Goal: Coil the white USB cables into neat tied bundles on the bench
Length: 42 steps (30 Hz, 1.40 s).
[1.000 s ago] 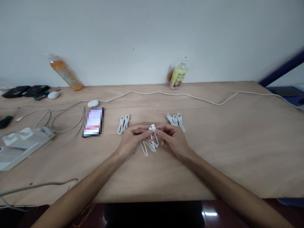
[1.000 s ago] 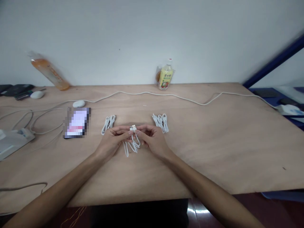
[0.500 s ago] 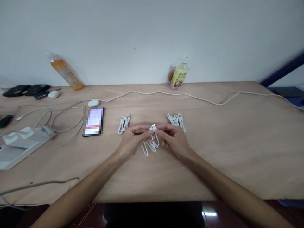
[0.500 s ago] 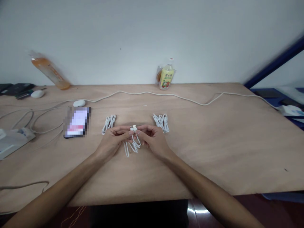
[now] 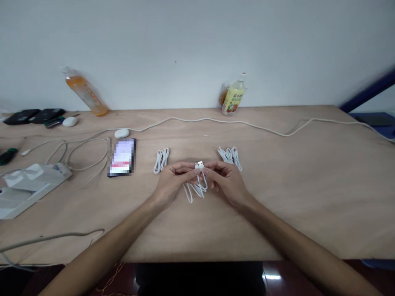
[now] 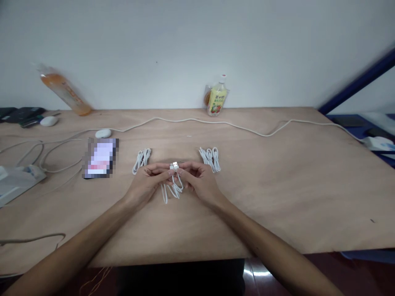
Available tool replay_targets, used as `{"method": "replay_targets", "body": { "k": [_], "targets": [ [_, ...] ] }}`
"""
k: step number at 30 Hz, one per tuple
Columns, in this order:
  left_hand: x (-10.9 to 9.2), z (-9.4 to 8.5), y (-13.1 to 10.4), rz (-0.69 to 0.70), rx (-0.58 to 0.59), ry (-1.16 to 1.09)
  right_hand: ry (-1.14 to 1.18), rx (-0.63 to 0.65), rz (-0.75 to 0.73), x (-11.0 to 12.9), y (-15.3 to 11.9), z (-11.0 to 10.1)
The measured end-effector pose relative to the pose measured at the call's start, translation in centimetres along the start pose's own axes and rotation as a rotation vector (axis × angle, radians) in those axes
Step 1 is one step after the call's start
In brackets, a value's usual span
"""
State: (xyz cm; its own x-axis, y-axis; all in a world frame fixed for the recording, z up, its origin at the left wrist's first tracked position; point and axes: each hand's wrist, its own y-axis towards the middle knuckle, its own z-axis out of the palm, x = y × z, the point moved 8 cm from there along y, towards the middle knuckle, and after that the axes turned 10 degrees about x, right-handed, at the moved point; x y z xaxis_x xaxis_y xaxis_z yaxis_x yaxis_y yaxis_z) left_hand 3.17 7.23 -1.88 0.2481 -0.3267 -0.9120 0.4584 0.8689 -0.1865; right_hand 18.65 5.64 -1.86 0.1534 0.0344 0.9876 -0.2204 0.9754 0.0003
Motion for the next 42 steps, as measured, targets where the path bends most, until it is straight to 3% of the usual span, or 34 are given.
{"method": "replay_targets", "body": {
  "k": [42],
  "targets": [
    [-0.09, -0.09, -0.03, 0.007, -0.003, 0.073, 0.052, 0.028, 0.028, 0.25, -0.07, 0.84]
  ]
}}
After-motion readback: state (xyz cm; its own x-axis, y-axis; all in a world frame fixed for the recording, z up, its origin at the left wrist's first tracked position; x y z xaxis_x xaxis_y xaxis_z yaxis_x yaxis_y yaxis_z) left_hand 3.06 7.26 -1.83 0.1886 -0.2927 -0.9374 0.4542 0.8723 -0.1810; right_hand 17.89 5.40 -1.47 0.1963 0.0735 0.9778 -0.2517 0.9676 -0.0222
